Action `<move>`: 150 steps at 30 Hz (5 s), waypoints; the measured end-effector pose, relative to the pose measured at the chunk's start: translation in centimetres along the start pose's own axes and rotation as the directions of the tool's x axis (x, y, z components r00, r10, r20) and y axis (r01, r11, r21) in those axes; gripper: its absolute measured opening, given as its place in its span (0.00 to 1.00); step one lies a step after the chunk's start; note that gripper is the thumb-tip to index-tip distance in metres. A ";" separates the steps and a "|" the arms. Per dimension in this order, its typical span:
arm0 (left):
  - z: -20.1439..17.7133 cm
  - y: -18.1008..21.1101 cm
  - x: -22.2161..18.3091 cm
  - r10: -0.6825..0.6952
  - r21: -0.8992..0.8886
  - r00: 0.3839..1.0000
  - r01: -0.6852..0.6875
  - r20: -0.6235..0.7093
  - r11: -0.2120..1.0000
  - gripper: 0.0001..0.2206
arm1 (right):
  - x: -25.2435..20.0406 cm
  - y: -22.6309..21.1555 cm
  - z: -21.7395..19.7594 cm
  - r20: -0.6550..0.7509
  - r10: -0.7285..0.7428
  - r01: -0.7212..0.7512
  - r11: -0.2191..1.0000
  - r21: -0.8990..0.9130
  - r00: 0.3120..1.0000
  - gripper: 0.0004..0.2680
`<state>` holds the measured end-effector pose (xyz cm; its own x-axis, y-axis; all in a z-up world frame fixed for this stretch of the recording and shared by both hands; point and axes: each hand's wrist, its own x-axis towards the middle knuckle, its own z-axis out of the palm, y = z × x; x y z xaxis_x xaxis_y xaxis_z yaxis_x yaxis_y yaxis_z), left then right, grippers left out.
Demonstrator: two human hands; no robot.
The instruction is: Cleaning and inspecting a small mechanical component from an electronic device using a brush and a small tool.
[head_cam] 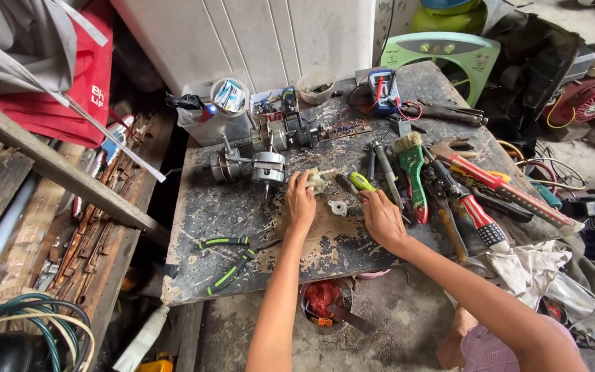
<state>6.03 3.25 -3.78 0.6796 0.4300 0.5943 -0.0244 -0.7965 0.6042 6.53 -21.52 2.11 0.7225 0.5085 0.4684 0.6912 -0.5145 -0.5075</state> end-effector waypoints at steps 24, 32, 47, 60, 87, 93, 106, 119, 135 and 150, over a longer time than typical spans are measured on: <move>2.8 -4.6 0.2 -0.038 -0.144 0.984 0.013 -0.173 0.990 0.18 | 0.1 0.6 -1.2 -0.119 -0.035 0.066 0.960 0.271 0.992 0.08; 0.7 -1.8 0.1 -0.017 -0.170 0.978 -0.019 -0.206 0.985 0.17 | 0.6 -0.2 -1.2 -0.193 -0.035 0.093 0.949 0.301 0.981 0.07; -0.8 -0.1 -0.4 -0.043 -0.248 0.978 -0.010 -0.204 0.969 0.16 | -0.2 0.6 -0.7 -0.333 0.042 0.085 0.931 0.355 0.942 0.05; -1.2 0.0 -0.5 -0.068 -0.286 0.986 0.021 -0.154 0.958 0.15 | 1.0 1.2 1.2 -0.071 0.478 -0.109 0.338 0.935 0.876 0.06; -2.4 1.4 -0.7 -0.047 -0.341 0.994 0.011 -0.097 0.940 0.19 | 2.8 -3.0 -0.7 -0.300 -0.005 0.244 0.591 0.769 0.954 0.06; -3.0 2.0 -0.8 -0.102 -0.324 0.994 0.081 -0.048 0.942 0.23 | 2.8 -3.2 -1.1 -0.428 -0.040 0.344 0.664 0.663 0.903 0.05; -1.2 0.0 -0.8 -0.089 -0.299 0.995 0.069 -0.054 0.952 0.23 | 2.7 -1.8 -0.4 -0.510 -0.115 0.366 0.828 0.425 0.853 0.03; -1.9 0.8 -0.9 -0.154 -0.362 0.983 0.108 -0.100 0.926 0.21 | 2.6 -3.4 -2.5 -0.438 -0.096 0.378 0.686 0.622 0.894 0.05; -4.7 4.0 -1.0 -0.201 -0.544 0.977 0.203 0.064 0.814 0.20 | 2.4 -3.1 -2.0 -0.318 0.077 0.170 0.715 0.678 0.945 0.06; -4.8 4.0 -0.8 -0.175 -0.531 0.981 0.195 0.088 0.825 0.17 | 2.1 -3.0 -1.8 -0.292 -0.021 0.213 0.734 0.644 0.956 0.05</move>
<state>1.86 1.78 0.69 0.7350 0.5238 0.4306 -0.2771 -0.3476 0.8958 5.99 -20.13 5.91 0.6816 0.2948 0.6697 0.6504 0.1754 -0.7391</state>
